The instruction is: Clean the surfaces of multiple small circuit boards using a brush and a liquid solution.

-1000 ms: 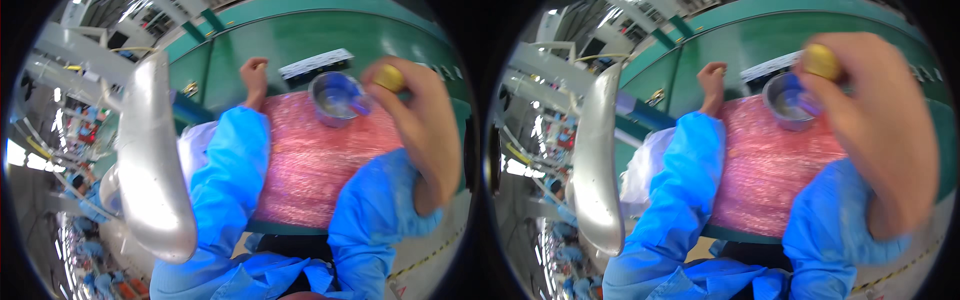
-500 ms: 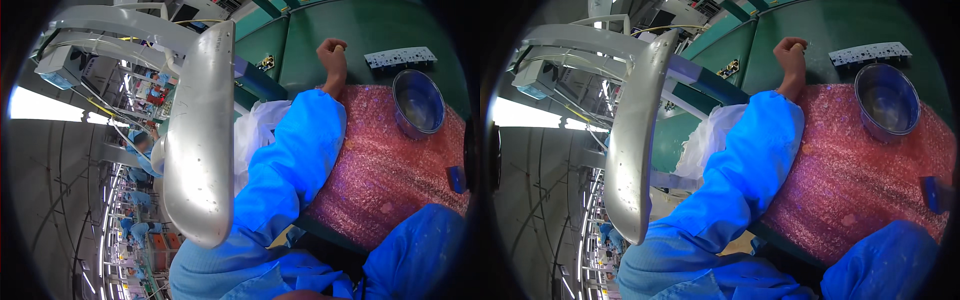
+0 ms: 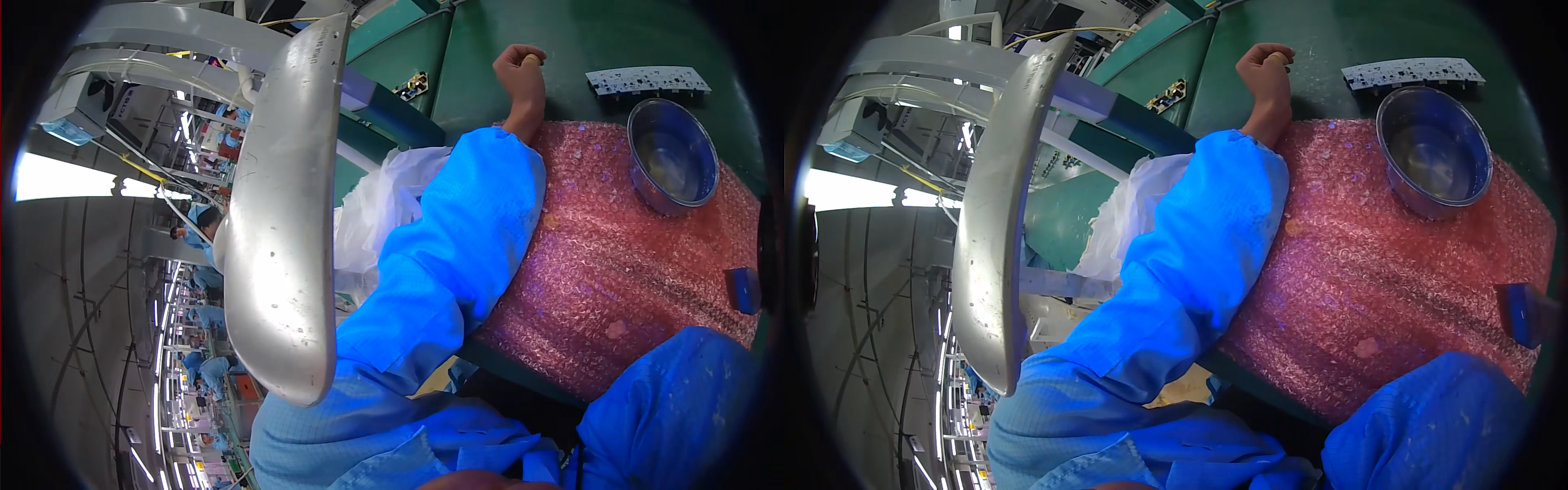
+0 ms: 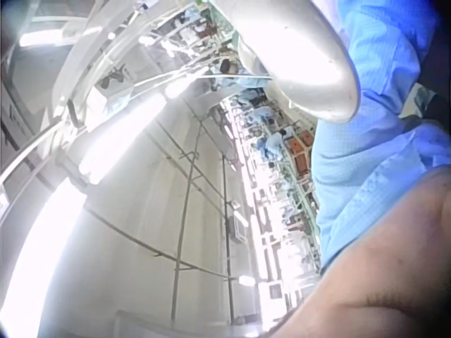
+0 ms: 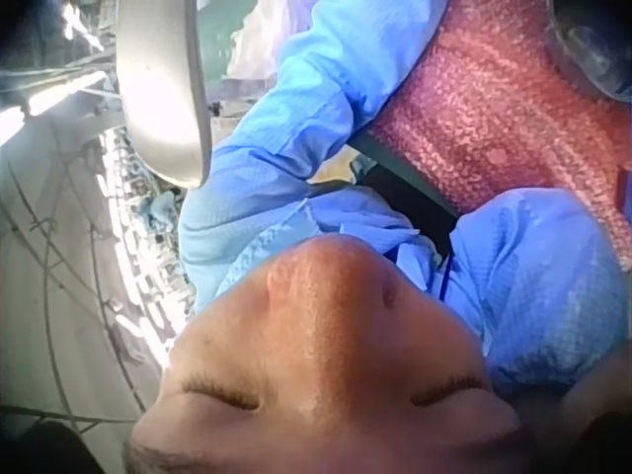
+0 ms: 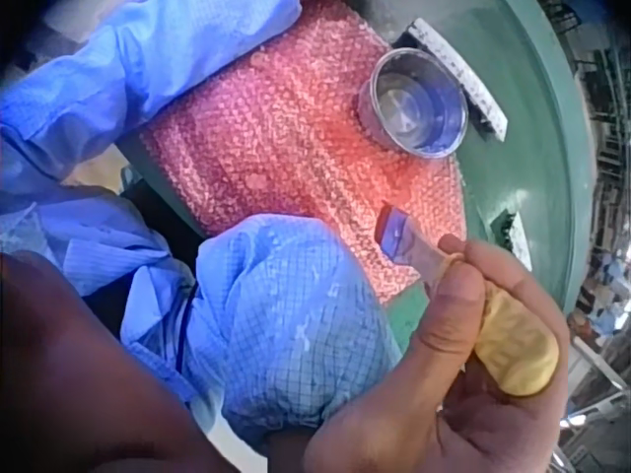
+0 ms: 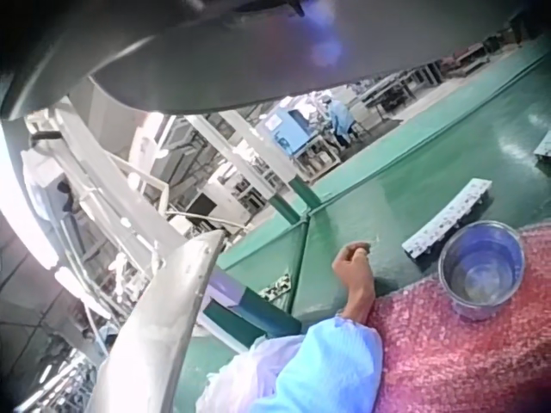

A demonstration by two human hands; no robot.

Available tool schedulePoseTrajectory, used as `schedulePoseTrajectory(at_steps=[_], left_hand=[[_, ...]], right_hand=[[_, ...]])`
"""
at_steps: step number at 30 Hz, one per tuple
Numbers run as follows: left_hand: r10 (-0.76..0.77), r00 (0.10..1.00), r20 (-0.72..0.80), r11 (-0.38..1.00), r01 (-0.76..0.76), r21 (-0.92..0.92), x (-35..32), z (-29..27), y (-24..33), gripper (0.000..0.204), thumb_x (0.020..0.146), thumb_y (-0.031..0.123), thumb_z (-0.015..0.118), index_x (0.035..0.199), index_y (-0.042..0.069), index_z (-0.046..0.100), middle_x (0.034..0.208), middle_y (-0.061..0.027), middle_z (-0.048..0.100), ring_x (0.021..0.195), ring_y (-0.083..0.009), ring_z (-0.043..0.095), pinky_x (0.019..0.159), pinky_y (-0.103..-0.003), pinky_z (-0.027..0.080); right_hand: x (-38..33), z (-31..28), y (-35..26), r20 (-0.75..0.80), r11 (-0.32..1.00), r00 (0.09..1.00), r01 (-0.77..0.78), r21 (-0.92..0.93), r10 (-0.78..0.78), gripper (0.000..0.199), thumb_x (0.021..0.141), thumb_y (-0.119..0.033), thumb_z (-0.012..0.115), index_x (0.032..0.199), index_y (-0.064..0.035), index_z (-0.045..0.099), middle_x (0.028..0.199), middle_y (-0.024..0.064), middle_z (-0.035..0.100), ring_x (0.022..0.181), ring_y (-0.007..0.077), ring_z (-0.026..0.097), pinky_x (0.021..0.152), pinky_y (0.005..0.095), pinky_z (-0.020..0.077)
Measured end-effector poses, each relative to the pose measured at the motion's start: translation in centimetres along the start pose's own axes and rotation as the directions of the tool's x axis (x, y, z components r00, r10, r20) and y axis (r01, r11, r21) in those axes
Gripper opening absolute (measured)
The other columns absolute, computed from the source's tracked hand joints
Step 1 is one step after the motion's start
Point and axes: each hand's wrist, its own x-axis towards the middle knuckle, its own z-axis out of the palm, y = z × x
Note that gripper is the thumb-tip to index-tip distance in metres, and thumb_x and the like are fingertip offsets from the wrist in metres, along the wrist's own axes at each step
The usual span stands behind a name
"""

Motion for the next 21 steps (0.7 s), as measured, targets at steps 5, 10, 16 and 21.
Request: schedulePoseTrajectory(at_steps=[5,10,16,21], left_hand=[[-0.028,1.0,-0.009,1.0,0.028,-0.003,-0.1,-0.5,-0.3,0.018,0.071,-0.004,0.048,0.069,-0.001,0.066,0.07,-0.0084,0.066,0.064,-0.0122,0.056,0.059,-0.025,0.044],[-0.006,1.0,-0.011,1.0,0.006,0.001,0.3,-0.2,-0.9,0.018,0.071,-0.005,0.048,0.069,-0.001,0.066,0.071,-0.0079,0.065,0.063,-0.0117,0.056,0.058,-0.024,0.043],[-0.007,1.0,-0.029,1.0,0.007,0.008,0.6,-0.8,-1.3,0.018,0.072,-0.005,0.048,0.069,-0.001,0.065,0.068,-0.0063,0.063,0.061,-0.0104,0.053,0.056,-0.024,0.041],[-0.023,0.999,-0.041,1.0,0.023,-0.009,0.8,-1.3,-1.2,0.018,0.072,-0.005,0.047,0.069,-0.002,0.065,0.067,-0.0057,0.062,0.06,-0.0095,0.052,0.056,-0.024,0.04]], right_hand=[[-0.1,0.0,0.4,0.021,1.0,1.0,0.009,-0.008,-0.009,0.014,0.079,-0.005,0.064,0.092,0.0,0.063,0.078,0.0101,0.064,0.07,0.0241,0.061,0.066,0.0336,0.0459],[0.6,1.3,-0.3,0.031,0.999,0.999,0.028,0.022,-0.028,0.014,0.079,-0.005,0.064,0.092,0.0,0.063,0.078,0.0103,0.064,0.07,0.0245,0.061,0.066,0.0338,0.0459],[1.5,2.3,-1.1,0.045,0.999,0.998,0.049,0.02,-0.05,0.014,0.078,-0.005,0.064,0.092,-0.0001,0.063,0.078,0.0104,0.064,0.07,0.025,0.061,0.065,0.0341,0.0459],[2.2,2.9,-2.0,0.069,0.997,0.995,0.074,0.018,-0.075,0.014,0.078,-0.005,0.064,0.091,-0.0001,0.063,0.078,0.0105,0.064,0.07,0.0254,0.061,0.065,0.0343,0.0458]])
